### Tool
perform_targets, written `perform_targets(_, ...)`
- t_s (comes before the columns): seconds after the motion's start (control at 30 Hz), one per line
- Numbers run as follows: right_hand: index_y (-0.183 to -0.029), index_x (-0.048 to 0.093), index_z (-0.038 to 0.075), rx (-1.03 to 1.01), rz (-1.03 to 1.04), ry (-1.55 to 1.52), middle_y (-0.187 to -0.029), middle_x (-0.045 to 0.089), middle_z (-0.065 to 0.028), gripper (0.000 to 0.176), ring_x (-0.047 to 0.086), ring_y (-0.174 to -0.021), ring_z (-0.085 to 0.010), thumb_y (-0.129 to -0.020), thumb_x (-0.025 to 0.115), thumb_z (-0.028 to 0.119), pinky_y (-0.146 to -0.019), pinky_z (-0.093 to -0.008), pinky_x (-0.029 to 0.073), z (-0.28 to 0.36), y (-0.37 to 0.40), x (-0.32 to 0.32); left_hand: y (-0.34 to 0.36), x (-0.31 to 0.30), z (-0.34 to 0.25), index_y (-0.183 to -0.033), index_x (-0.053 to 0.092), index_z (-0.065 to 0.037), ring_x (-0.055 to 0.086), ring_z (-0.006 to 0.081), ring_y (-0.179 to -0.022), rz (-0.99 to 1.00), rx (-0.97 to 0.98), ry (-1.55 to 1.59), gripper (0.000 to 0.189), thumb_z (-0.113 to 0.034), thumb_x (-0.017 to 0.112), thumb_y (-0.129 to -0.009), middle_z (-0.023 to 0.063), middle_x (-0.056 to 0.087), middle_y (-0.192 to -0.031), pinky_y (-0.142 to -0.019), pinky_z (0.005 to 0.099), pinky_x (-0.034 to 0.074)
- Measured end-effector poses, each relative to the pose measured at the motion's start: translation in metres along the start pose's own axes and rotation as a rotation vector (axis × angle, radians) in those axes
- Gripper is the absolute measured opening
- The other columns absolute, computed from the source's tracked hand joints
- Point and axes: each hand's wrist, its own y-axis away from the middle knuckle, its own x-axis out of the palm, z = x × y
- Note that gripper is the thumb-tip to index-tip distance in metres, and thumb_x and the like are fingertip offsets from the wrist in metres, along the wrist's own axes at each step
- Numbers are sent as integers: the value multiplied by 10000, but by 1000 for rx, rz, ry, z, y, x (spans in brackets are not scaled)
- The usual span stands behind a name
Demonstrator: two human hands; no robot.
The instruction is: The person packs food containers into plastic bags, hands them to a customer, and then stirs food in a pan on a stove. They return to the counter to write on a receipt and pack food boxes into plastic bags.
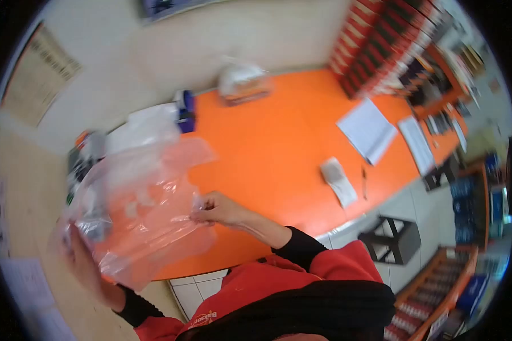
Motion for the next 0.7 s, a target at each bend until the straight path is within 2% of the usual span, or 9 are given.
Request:
perform_targets(0.07,-780,605,-7,123,-20,80,-672,575,-26,101,522,-617,-80,-805,609,91,-571,-227,436,24,42,-1,21,14,-33,-1101,557,6,535,121,-911,-22,-53,181,332,-245,515,-887,63,585,-1024,-747,232,430)
perform_targets(0.13,-768,607,2,-86,4,-62,-652,570,-14,97,512,-580,-69,-800,614,93,-538,-222,432,30,82,-5,58,31,-77,-1103,554,9,530,126,-932,-40,-204,478,339,-250,513,-888,71,575,-1047,-766,231,426)
perform_targets(0.17,-762,608,6,-191,27,-128,-642,567,-8,95,506,-561,-63,-798,617,93,-521,-219,429,32,99,-8,67,38,-84,-1097,551,24,541,129,-911,-40,-192,454,327,-227,504,-892,78,581,-1033,-761,238,436)
perform_targets(0.23,-746,606,11,-96,-66,-7,-628,560,4,105,497,-545,-55,-794,627,102,-510,-214,424,35,124,-22,85,49,-96,-1085,545,55,562,135,-868,-59,-164,410,306,-180,486,-899,92,592,-1007,-752,252,458)
perform_targets(0.33,-720,599,14,-38,-195,5,-616,549,14,123,495,-551,-50,-786,640,109,-516,-210,426,23,149,-53,86,87,-71,-1081,557,33,530,88,-743,108,27,167,285,-176,473,-906,46,585,-895,-633,218,441)
perform_targets(0.37,-711,596,13,-35,-234,-19,-613,545,16,130,496,-557,-49,-783,644,110,-522,-210,429,15,153,-62,81,103,-60,-1082,561,22,475,64,-674,262,217,61,281,-180,464,-912,16,548,-827,-571,201,393)
perform_targets(0.43,-711,597,13,-104,-321,6,-625,561,9,134,515,-582,-52,-787,639,115,-540,-209,439,4,159,-74,69,149,-34,-1096,562,0,366,33,-566,484,298,-10,286,-196,450,-920,-32,467,-714,-477,188,298)
perform_targets(0.57,-733,611,-13,-33,-245,326,-645,594,-23,159,541,-592,-57,-811,603,125,-549,-215,448,-22,181,-108,97,194,-31,-1065,573,-17,291,21,-503,593,82,43,283,-223,444,-922,-60,393,-631,-429,194,242)
perform_targets(0.7,-715,618,-4,-31,-120,148,-675,615,-35,162,558,-608,-62,-794,620,137,-568,-219,457,21,235,-97,151,147,-74,-998,573,-35,305,18,-490,294,-57,246,247,-239,457,-918,-59,408,-620,-421,179,245)
